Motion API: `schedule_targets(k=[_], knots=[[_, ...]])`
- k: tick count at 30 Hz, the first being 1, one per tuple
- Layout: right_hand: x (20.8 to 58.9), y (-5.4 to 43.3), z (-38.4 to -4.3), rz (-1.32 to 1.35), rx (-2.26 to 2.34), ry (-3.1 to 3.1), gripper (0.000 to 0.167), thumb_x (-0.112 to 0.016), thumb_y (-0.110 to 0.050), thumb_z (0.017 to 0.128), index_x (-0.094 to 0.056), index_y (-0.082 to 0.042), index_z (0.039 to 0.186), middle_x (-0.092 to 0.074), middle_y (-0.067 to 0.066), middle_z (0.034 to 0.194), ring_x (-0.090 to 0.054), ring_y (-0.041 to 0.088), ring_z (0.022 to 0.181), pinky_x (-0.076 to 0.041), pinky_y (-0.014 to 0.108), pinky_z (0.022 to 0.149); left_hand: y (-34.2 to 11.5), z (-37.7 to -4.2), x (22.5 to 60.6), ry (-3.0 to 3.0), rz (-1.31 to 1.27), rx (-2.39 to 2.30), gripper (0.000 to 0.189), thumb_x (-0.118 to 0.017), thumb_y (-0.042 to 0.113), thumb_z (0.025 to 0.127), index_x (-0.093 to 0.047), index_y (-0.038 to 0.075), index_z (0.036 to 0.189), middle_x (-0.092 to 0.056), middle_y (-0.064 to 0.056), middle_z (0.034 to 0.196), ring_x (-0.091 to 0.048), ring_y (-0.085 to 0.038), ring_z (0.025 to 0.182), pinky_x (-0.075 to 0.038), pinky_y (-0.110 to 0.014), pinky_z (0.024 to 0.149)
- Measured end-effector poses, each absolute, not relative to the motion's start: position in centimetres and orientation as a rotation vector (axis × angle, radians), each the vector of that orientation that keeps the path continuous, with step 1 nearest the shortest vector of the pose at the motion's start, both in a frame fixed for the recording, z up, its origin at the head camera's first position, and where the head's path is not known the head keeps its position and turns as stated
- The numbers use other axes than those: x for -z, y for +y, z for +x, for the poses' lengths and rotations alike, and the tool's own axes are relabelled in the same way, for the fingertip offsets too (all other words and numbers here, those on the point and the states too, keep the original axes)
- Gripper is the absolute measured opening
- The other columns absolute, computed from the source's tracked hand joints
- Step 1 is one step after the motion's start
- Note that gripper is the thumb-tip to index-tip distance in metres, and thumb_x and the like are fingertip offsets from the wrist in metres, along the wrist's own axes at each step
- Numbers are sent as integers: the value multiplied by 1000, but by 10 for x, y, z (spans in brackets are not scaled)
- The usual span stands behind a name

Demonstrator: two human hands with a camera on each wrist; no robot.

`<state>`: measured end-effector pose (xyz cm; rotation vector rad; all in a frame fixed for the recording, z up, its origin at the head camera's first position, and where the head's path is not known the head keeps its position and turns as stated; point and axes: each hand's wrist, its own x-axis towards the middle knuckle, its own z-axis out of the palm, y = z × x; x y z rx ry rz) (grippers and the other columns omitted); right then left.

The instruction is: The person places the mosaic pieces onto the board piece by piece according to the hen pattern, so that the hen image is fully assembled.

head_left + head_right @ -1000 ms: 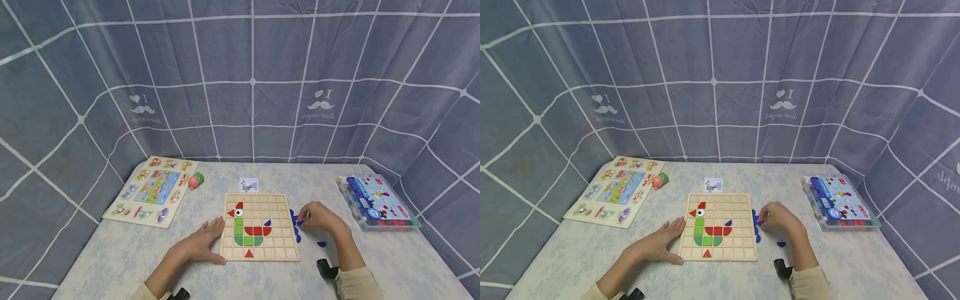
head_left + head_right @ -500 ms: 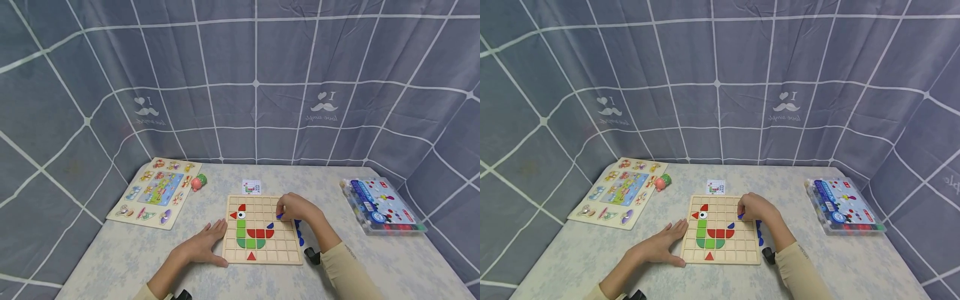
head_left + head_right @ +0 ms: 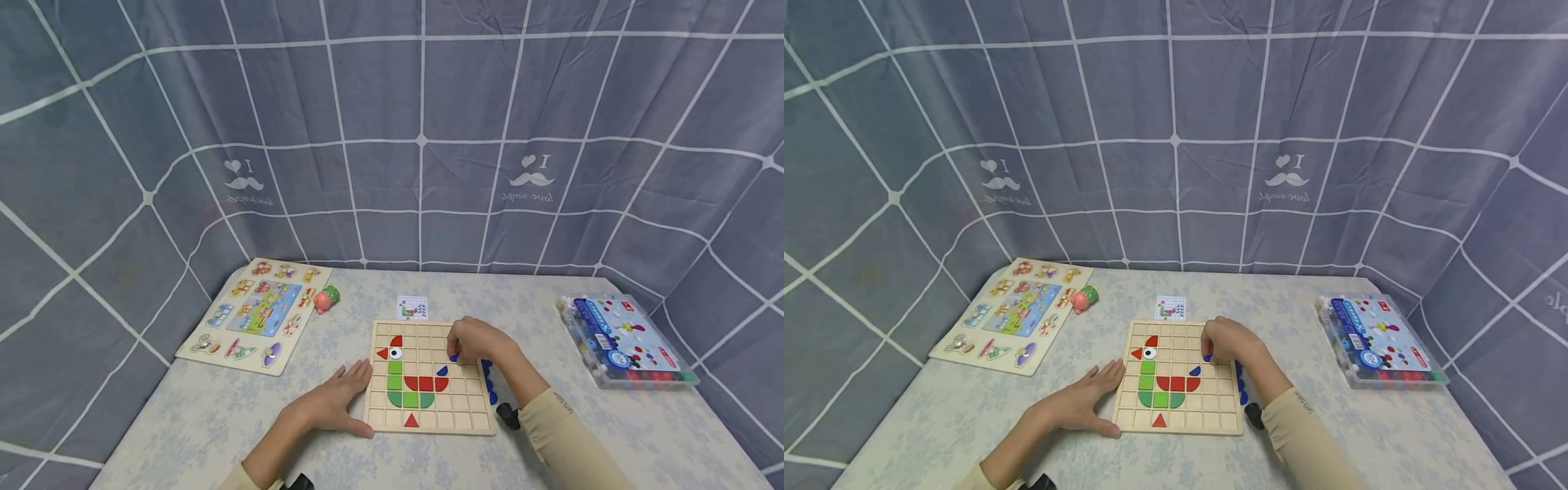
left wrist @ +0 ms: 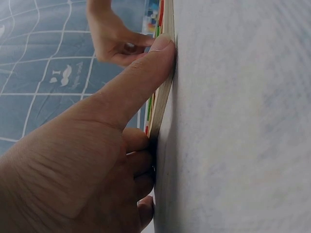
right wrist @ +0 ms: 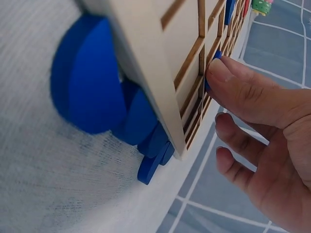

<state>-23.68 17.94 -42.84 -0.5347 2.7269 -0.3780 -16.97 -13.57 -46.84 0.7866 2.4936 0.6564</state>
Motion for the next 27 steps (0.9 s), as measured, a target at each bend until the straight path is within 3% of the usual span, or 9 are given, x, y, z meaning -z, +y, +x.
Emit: schedule_targets(k=[9, 27], knots=[[432, 175, -233, -555, 344, 2760, 24, -79, 4, 73, -73, -19, 70, -65, -7, 74, -55, 10, 71, -53, 28, 67, -135, -167, 468, 2492, 789, -655, 115, -79, 57, 71, -22, 0, 153, -17, -14, 163, -13, -28, 153, -11, -52, 124], [430, 177, -231, -572, 339, 2788, 22, -77, 5, 76, -77, -17, 78, -71, -5, 83, -66, 14, 82, -58, 32, 75, -136, -170, 469, 2499, 791, -642, 115, -79, 57, 71, -21, 1, 154, -17, -13, 163, -13, -27, 153, -11, -51, 124]])
